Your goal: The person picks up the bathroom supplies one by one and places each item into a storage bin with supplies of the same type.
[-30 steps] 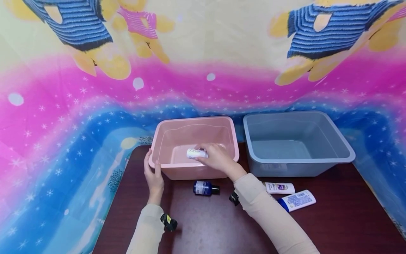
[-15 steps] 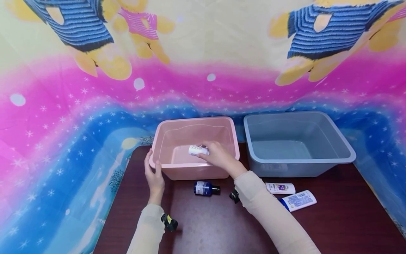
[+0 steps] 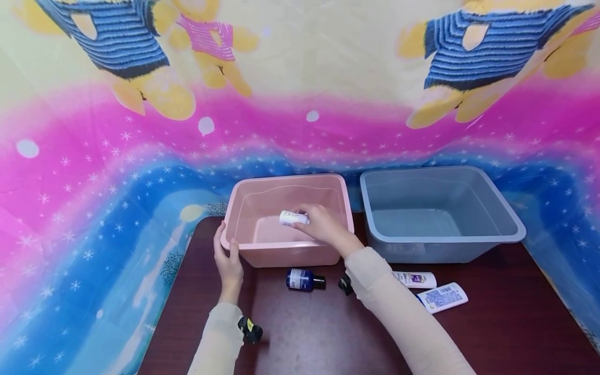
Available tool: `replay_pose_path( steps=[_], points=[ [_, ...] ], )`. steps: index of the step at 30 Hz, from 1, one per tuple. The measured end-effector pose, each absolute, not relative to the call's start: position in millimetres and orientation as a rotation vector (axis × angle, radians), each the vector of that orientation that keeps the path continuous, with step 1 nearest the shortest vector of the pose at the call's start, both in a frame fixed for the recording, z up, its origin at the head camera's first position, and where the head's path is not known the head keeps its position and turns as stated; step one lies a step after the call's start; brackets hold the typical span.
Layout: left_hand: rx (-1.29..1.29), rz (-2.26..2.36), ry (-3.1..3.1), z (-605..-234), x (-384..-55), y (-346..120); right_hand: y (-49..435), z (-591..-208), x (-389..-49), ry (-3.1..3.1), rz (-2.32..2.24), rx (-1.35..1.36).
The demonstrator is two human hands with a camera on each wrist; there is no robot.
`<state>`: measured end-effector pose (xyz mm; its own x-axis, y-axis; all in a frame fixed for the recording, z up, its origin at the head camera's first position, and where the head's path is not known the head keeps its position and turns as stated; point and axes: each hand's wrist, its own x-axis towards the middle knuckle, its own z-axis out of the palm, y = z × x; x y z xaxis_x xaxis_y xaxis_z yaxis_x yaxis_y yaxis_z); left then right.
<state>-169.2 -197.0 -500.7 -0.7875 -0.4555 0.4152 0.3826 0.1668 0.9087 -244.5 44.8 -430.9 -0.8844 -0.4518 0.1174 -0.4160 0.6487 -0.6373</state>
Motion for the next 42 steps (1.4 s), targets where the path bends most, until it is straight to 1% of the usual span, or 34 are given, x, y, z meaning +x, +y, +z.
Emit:
replay_pose_path(
  steps=[13,20,31,42],
  points=[
    [0.073,-1.696,-1.82,-501,-168,-197,47,-436,-249,2.8,-1.06,-0.692],
    [0.069,-1.692,-1.818,-501,-169,-197,49,-436,-249,2.787,-1.093,-0.71],
    [0.074,-1.689,-1.813,-500,-168,-196,50,-435,-244,2.773,-1.113,-0.699],
    [0.066,-1.69,-1.804,-500,-168,-195,51,-431,-232,2.81,-1.236,-0.767]
  ],
)
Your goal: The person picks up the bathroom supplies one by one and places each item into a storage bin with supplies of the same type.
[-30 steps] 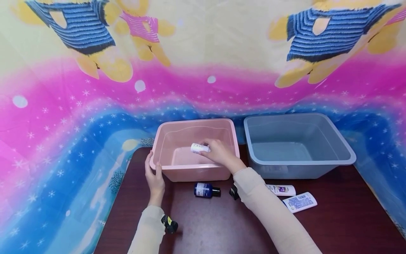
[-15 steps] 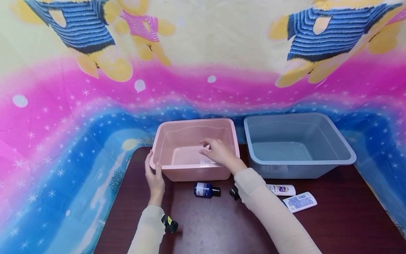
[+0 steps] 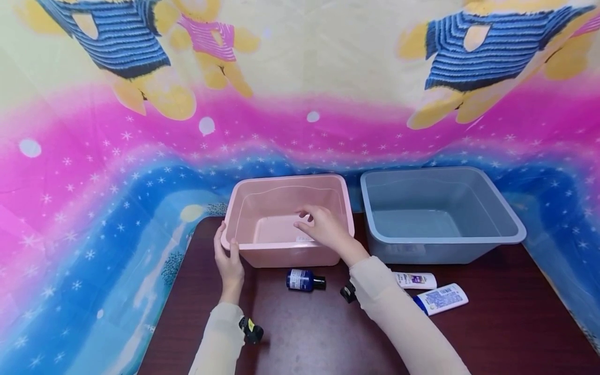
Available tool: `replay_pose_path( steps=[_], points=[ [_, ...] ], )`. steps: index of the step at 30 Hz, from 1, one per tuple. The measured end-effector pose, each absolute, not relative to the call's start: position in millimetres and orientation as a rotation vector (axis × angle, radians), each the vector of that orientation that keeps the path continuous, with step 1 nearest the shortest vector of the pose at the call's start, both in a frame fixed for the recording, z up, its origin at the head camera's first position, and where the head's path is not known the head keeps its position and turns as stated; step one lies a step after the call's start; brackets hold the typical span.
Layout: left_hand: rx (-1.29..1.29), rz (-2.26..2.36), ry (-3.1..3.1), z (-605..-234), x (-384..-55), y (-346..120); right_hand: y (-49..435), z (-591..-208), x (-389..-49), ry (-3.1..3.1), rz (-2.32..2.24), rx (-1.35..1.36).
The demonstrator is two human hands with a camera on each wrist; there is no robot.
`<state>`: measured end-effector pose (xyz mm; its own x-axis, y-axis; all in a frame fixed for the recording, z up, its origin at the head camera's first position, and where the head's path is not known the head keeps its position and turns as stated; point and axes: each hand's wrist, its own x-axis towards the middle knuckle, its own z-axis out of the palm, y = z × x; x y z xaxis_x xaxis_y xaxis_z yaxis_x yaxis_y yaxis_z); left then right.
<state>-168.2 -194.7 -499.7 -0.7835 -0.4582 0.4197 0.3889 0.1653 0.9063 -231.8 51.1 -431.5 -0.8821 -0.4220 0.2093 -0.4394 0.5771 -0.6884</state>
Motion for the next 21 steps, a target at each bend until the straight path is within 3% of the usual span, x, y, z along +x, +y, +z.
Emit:
replay_pose_path(
  steps=[21],
  points=[
    [0.07,-1.681,-1.848,-498,-166,-197,61,-425,-183,-2.574,1.249,0.699]
  ],
)
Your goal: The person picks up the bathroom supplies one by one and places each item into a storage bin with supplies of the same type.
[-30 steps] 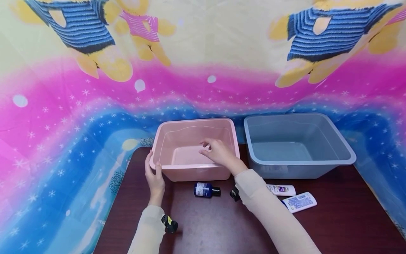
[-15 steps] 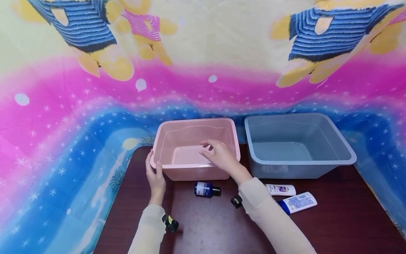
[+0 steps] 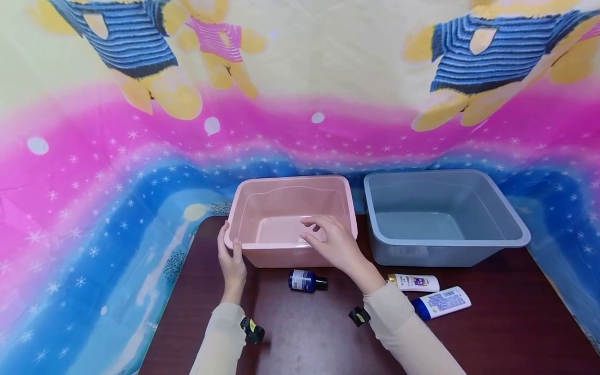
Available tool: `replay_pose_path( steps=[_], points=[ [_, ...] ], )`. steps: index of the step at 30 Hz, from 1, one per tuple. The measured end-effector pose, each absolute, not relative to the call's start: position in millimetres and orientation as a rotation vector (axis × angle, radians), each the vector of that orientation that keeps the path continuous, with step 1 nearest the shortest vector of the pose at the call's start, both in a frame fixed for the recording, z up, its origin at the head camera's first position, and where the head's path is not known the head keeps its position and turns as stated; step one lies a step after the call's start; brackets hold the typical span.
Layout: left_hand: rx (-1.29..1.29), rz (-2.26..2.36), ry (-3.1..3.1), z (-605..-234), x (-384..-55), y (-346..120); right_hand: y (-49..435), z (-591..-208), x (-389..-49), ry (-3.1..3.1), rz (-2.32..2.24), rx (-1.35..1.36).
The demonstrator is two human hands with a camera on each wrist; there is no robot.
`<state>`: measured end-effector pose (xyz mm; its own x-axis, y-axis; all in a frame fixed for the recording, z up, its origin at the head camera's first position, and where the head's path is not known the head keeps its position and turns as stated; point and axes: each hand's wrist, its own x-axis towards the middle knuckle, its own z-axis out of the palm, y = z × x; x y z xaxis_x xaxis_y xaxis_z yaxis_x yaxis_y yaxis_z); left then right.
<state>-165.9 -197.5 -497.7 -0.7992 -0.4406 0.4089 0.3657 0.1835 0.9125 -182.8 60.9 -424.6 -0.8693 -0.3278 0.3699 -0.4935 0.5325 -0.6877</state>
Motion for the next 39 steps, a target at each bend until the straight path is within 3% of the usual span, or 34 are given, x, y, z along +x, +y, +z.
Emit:
replay_pose_path(
  steps=[15,39],
  points=[
    [0.044,-1.663,-1.829,-501,-169,-198,64,-444,-158,-2.274,1.377,0.789],
    [0.059,-1.676,-1.827,-503,-170,-198,57,-493,-124,-2.336,1.373,0.771]
  ],
)
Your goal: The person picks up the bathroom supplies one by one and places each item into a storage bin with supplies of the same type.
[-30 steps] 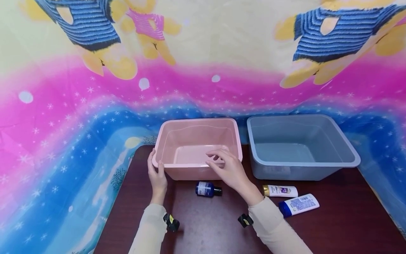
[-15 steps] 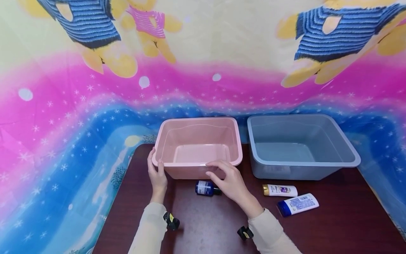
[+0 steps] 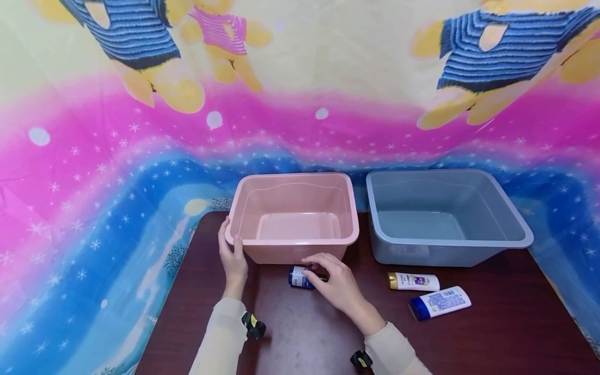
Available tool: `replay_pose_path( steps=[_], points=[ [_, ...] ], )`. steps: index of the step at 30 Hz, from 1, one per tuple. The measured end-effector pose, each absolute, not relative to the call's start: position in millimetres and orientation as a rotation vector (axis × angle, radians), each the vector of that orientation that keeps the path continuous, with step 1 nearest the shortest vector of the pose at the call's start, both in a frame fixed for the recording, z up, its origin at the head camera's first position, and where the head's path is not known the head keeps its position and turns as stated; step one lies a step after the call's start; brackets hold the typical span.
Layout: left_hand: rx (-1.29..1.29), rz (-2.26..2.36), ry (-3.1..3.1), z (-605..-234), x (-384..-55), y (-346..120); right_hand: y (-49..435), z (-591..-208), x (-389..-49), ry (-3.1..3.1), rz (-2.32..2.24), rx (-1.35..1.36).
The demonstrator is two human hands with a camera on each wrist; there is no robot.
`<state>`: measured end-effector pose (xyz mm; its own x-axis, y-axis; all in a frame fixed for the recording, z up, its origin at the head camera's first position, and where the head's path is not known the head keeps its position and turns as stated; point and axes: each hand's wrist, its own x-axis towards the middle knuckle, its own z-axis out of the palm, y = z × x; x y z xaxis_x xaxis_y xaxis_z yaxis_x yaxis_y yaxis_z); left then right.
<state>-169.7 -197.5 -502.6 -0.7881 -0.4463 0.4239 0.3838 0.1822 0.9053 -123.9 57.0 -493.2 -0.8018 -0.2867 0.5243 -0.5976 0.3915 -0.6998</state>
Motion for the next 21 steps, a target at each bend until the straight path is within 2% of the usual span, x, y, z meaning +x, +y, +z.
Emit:
replay_pose_path(
  steps=[21],
  points=[
    [0.057,-1.683,-1.821,-503,-170,-198,57,-545,-122,-2.425,1.295,0.678]
  ],
)
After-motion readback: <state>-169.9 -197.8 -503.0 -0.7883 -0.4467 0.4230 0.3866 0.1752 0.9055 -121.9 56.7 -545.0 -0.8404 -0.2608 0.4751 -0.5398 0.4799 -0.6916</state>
